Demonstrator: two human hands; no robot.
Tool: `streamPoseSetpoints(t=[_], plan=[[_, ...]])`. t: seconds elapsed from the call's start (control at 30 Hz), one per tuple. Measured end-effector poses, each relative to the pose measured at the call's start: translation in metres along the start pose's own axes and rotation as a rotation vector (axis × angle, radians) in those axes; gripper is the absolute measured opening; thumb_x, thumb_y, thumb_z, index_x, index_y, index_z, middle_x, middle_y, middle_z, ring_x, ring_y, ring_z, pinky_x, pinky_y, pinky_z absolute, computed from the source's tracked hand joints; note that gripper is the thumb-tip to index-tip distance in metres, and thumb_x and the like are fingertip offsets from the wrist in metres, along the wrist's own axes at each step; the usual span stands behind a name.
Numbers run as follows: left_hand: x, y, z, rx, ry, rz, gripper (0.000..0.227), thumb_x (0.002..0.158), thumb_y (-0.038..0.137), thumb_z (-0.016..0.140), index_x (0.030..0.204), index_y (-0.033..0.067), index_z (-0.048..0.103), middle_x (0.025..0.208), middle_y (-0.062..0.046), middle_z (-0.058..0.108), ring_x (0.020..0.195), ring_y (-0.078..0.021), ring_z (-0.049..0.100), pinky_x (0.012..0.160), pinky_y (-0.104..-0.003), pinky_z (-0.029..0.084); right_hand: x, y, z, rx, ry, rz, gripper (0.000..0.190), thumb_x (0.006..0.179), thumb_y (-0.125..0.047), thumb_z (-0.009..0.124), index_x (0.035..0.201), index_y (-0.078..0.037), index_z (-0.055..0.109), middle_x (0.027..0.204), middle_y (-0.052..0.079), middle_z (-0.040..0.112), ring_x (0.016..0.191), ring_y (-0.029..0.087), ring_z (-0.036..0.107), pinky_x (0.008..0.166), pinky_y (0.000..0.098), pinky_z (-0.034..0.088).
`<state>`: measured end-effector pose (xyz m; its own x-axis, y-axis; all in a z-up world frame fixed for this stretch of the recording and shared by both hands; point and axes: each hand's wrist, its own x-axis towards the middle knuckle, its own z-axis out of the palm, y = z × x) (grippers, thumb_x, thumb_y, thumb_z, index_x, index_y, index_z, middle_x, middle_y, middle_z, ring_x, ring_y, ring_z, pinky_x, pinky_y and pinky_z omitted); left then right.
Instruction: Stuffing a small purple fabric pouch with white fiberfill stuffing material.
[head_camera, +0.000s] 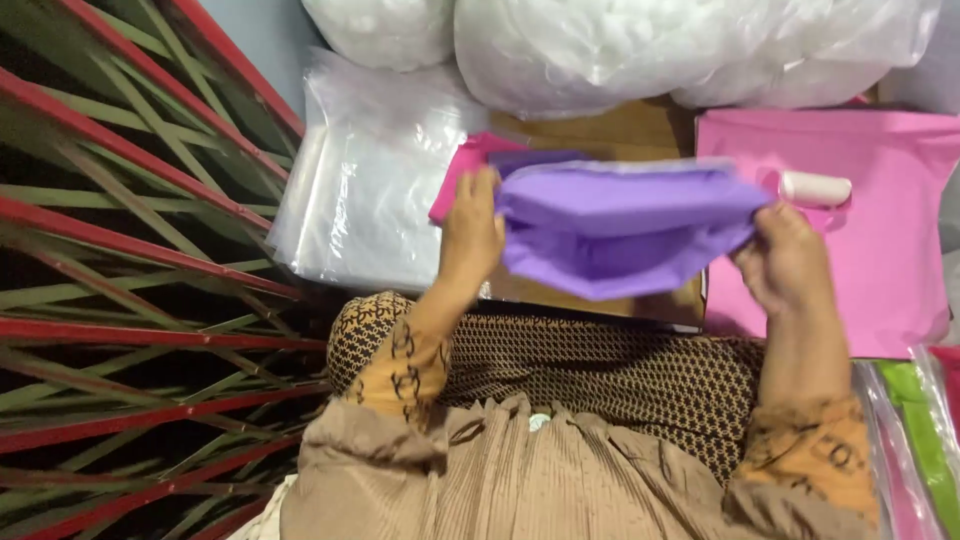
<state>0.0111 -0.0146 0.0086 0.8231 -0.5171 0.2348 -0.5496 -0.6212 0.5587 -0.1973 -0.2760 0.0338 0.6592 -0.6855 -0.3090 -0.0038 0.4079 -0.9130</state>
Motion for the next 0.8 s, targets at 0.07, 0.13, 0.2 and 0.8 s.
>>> streamPoseSetpoints(t=[0.07, 0.13, 0.2, 0.8], plan=[[0.024, -0.01, 0.001, 0.001, 0.069, 0.064, 0.039, 0.079, -0.015, 0.064, 0.11, 0.0071, 0.055, 0.107, -0.011, 0.058, 0.076, -0.0237, 0.062, 0.062, -0.034, 0.055, 0.017, -0.007, -0.009, 0.15, -0.044, 0.004, 0.02, 0.11, -0.013, 0.046, 0.122, -0.005, 0.06, 0.117, 0.006, 0.068, 0.104, 0.013, 0.068, 0.088, 0.0251, 0.065], [0.047, -0.021, 0.002, 0.009, 0.152, 0.135, 0.044, 0.071, -0.018, 0.058, 0.105, 0.009, 0.056, 0.103, -0.009, 0.058, 0.081, -0.0296, 0.062, 0.066, -0.046, 0.052, 0.044, -0.008, -0.018, 0.31, -0.099, -0.001, 0.023, 0.108, -0.014, 0.052, 0.125, -0.007, 0.066, 0.117, 0.005, 0.076, 0.109, 0.016, 0.077, 0.089, 0.031, 0.07], [0.058, -0.034, 0.01, -0.064, -0.033, 0.011, 0.024, 0.077, 0.001, 0.058, 0.086, 0.0188, 0.072, 0.089, -0.004, 0.072, 0.084, -0.0306, 0.069, 0.075, -0.048, 0.051, 0.075, 0.003, -0.034, 0.37, -0.148, 0.0, 0.008, 0.105, -0.015, 0.063, 0.109, -0.016, 0.07, 0.092, -0.008, 0.074, 0.082, 0.002, 0.071, 0.068, 0.0135, 0.06], [0.07, -0.073, -0.017, -1.87, -0.512, -0.518, 0.033, 0.1, 0.025, 0.05, 0.11, 0.0011, 0.07, 0.1, -0.013, 0.072, 0.093, -0.0262, 0.067, 0.084, -0.04, 0.056, 0.073, 0.007, 0.023, 0.253, 0.263, 0.098, 0.012, 0.101, -0.018, 0.077, 0.097, -0.017, 0.065, 0.078, -0.01, 0.058, 0.069, -0.002, 0.06, 0.066, 0.0117, 0.06]])
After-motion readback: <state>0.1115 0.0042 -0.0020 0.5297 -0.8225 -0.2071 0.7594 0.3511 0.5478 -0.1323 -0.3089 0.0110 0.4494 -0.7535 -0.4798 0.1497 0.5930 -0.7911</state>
